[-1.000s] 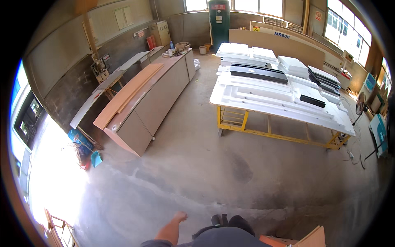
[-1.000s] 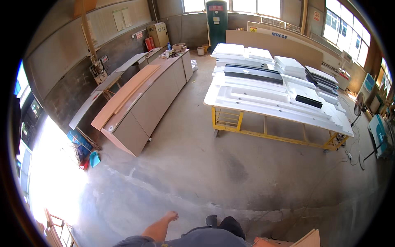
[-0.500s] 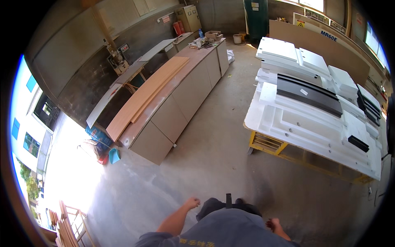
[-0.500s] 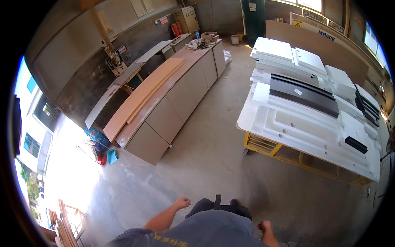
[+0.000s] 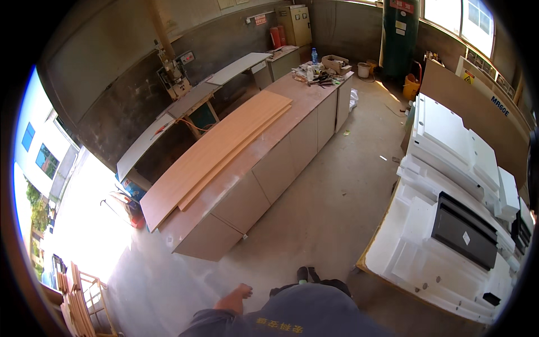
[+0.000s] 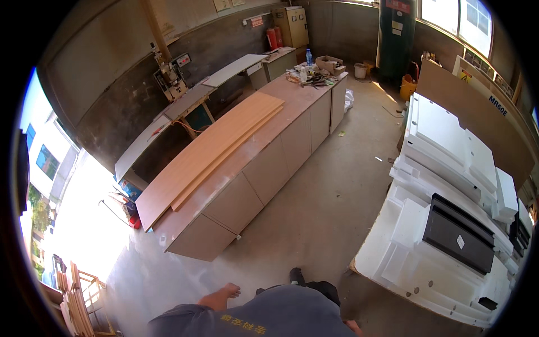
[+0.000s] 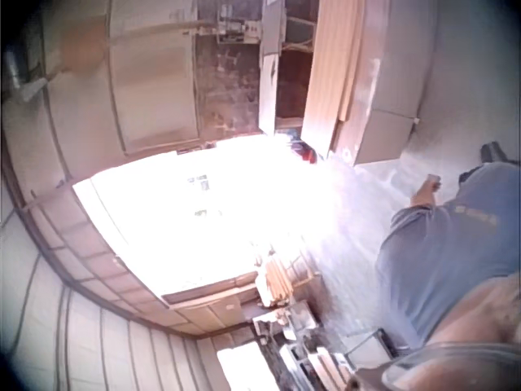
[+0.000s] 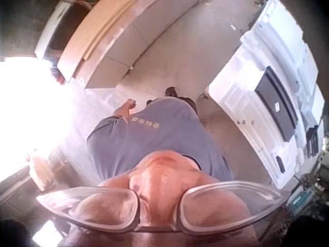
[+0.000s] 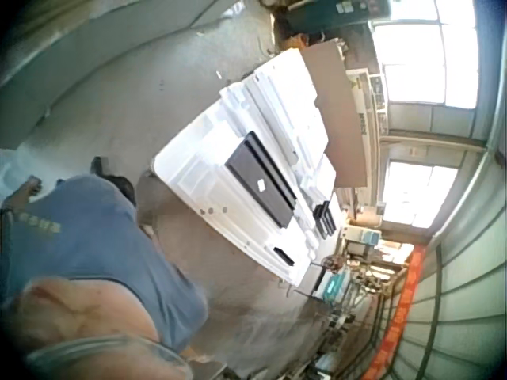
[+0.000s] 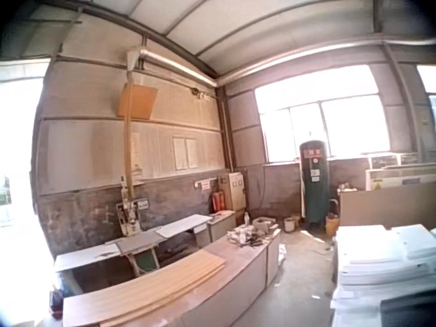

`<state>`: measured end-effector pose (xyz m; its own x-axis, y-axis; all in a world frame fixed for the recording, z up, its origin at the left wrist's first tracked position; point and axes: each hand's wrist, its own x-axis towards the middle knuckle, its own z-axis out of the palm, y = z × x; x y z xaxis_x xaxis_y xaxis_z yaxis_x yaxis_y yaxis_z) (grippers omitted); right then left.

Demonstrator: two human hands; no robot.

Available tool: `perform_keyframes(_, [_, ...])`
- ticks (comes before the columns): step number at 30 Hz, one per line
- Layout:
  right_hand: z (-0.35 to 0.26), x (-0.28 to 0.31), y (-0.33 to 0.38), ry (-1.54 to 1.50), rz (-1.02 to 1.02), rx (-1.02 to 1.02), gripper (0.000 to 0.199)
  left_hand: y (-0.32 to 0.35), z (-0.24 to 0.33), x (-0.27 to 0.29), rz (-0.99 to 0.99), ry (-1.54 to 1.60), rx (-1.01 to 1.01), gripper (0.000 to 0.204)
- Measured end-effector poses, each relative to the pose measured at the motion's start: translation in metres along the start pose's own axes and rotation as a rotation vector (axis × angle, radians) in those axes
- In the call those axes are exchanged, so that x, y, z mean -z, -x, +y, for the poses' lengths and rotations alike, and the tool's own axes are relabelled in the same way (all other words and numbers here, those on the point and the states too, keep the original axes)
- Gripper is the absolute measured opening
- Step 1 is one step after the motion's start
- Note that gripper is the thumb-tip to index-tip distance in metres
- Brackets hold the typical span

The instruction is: The person bundles wooden panels with white plastic straps in a workshop. They place panels on a workbench, wrap straps around them, cut excess strap length with a utility knife, and secure the bundles before stacking them.

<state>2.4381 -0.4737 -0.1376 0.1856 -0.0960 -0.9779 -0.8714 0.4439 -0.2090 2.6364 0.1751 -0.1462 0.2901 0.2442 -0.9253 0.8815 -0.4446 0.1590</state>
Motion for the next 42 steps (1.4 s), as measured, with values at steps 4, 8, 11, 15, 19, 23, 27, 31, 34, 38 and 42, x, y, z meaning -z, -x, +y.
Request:
perform_keyframes(4, [-0.092,-0.072,-0.009,-0.028,0.018,0.067,0.024,-0.052,0.263,0.023,0.077,-0.479,-0.479,0.024])
perform_keyframes(8, [-0.182,-0.117,-0.022,-0.115,0.064,0.147,0.024,0.008,0.538,0.004,0.122,-0.476,-0.758,0.026])
perform_keyframes(11, [-0.252,-0.148,-0.041,-0.148,0.059,0.196,0.024,0.024,0.670,0.000,0.137,-0.558,-0.948,0.028])
perform_keyframes(15, [-0.338,-0.177,-0.055,-0.223,0.086,0.245,0.024,0.024,0.811,-0.006,0.210,-0.879,-1.058,0.042])
perform_keyframes(19, [-0.417,-0.203,-0.049,-0.315,0.157,0.326,0.025,0.044,0.949,-0.007,0.341,-0.908,-1.038,0.063])
perform_keyframes(23, [-0.480,-0.219,-0.032,-0.335,0.276,0.484,0.025,-0.004,1.101,0.009,0.499,-0.979,-1.046,0.094])
perform_keyframes(27, [-0.499,-0.255,-0.001,-0.722,0.416,0.338,0.028,-0.039,1.264,0.012,0.580,-0.950,-1.019,0.118])
perform_keyframes(31, [-0.509,-0.317,0.018,-0.650,0.577,0.104,0.028,-0.083,1.381,0.005,0.651,-0.923,-1.051,0.126])
perform_keyframes(34, [-0.541,-0.377,0.028,-0.599,0.544,0.008,0.028,-0.096,1.442,-0.001,0.662,-0.914,-1.083,0.126])
perform_keyframes(38, [-0.572,-0.422,0.046,-0.525,0.496,-0.001,0.029,-0.124,1.442,-0.003,0.714,-0.886,-1.169,0.116])
perform_keyframes(42, [-0.585,-0.455,0.060,-0.508,0.474,0.040,0.029,-0.127,1.392,-0.002,0.786,-0.968,-1.296,0.082])
